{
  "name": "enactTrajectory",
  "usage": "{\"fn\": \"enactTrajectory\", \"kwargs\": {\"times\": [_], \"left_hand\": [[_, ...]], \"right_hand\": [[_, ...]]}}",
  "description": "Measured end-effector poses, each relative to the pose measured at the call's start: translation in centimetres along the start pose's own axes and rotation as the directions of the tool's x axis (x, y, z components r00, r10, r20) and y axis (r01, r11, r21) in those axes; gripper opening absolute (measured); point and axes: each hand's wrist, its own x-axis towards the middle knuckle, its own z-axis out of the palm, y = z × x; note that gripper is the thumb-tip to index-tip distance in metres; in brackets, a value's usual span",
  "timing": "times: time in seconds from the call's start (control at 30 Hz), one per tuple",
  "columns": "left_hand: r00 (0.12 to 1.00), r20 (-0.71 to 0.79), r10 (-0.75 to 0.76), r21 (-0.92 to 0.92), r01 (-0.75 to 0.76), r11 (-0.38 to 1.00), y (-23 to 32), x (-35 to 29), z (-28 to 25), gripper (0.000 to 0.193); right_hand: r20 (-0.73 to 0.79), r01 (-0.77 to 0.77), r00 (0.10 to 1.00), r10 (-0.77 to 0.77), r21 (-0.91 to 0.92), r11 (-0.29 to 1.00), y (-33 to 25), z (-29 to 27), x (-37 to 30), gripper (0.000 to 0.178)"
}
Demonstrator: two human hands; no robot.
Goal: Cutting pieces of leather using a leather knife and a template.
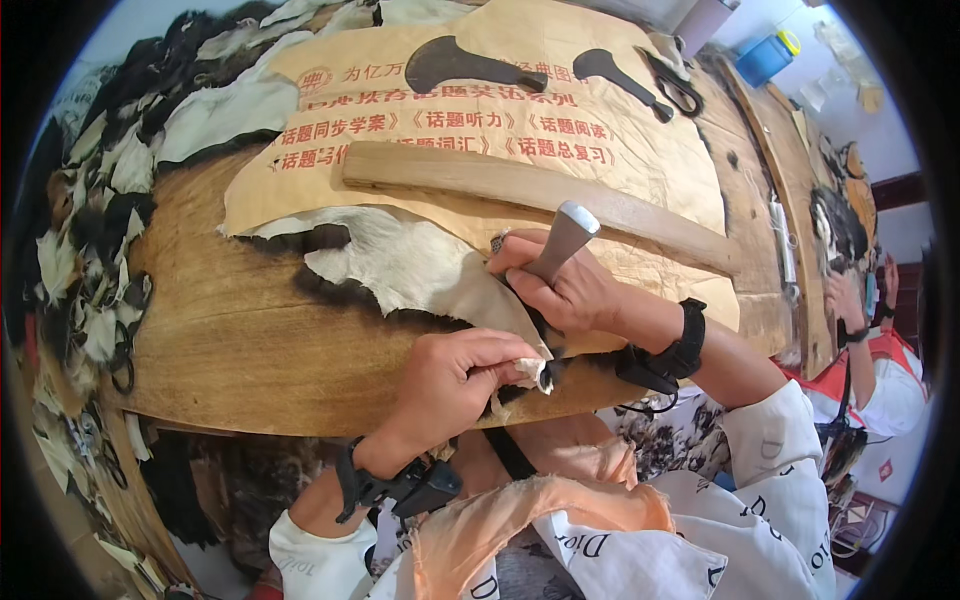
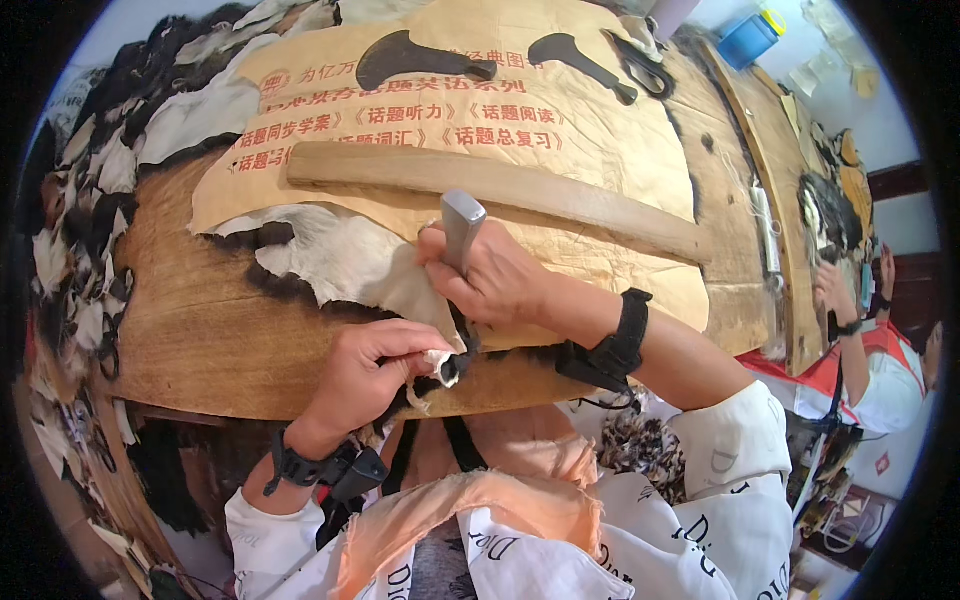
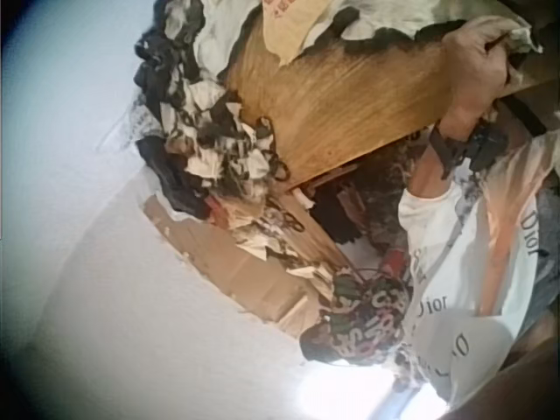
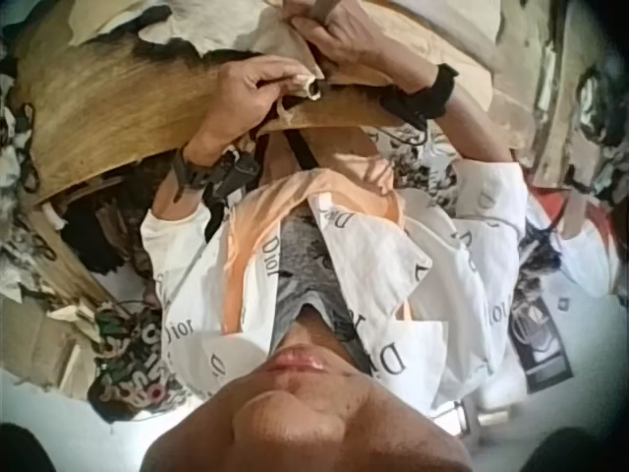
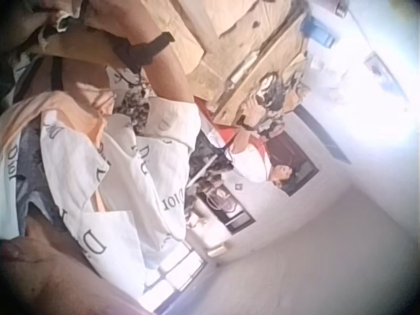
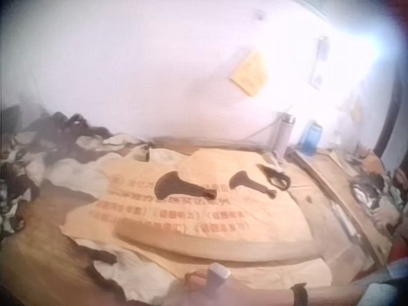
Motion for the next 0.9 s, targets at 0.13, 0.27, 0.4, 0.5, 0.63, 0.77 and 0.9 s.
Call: {"fn": "enactTrajectory", "kwargs": {"times": [0.13,0.27,0.4,0.5,0.63,0.77,0.9], "left_hand": [[0.996,-0.016,0.087,0.066,-0.086,0.994,0.9,-0.1,-0.5,0.020],[0.999,-0.052,0.012,-0.008,-0.012,1.000,2.0,-0.3,-0.5,0.019],[0.994,-0.103,0.036,0.096,-0.026,0.995,3.9,-1.1,-2.7,0.017],[0.979,-0.203,0.002,0.100,0.019,0.995,5.4,-2.9,-3.9,0.012],[0.961,-0.268,-0.064,0.080,0.088,0.993,5.8,-3.7,-5.3,0.011],[0.965,-0.261,-0.016,0.085,0.039,0.996,6.6,-4.2,-8.1,0.011],[0.896,-0.424,-0.131,-0.004,0.143,0.990,6.9,-5.0,-13.6,0.010]], "right_hand": [[0.063,-0.033,0.998,0.030,0.047,0.998,0.5,-0.1,1.9,0.016],[0.034,0.115,0.993,-0.116,0.030,0.993,1.8,0.3,3.0,0.013],[-0.045,0.155,0.987,-0.154,0.006,0.988,2.2,0.2,5.1,0.013],[-0.036,0.114,0.993,-0.114,-0.011,0.993,1.7,0.5,6.1,0.016],[-0.043,0.098,0.994,-0.100,-0.053,0.994,1.9,0.8,6.6,0.018],[0.023,-0.018,1.000,0.020,-0.077,0.997,1.2,0.1,6.6,0.022],[0.173,-0.209,0.962,0.212,-0.036,0.977,0.4,-0.7,6.3,0.024]]}}
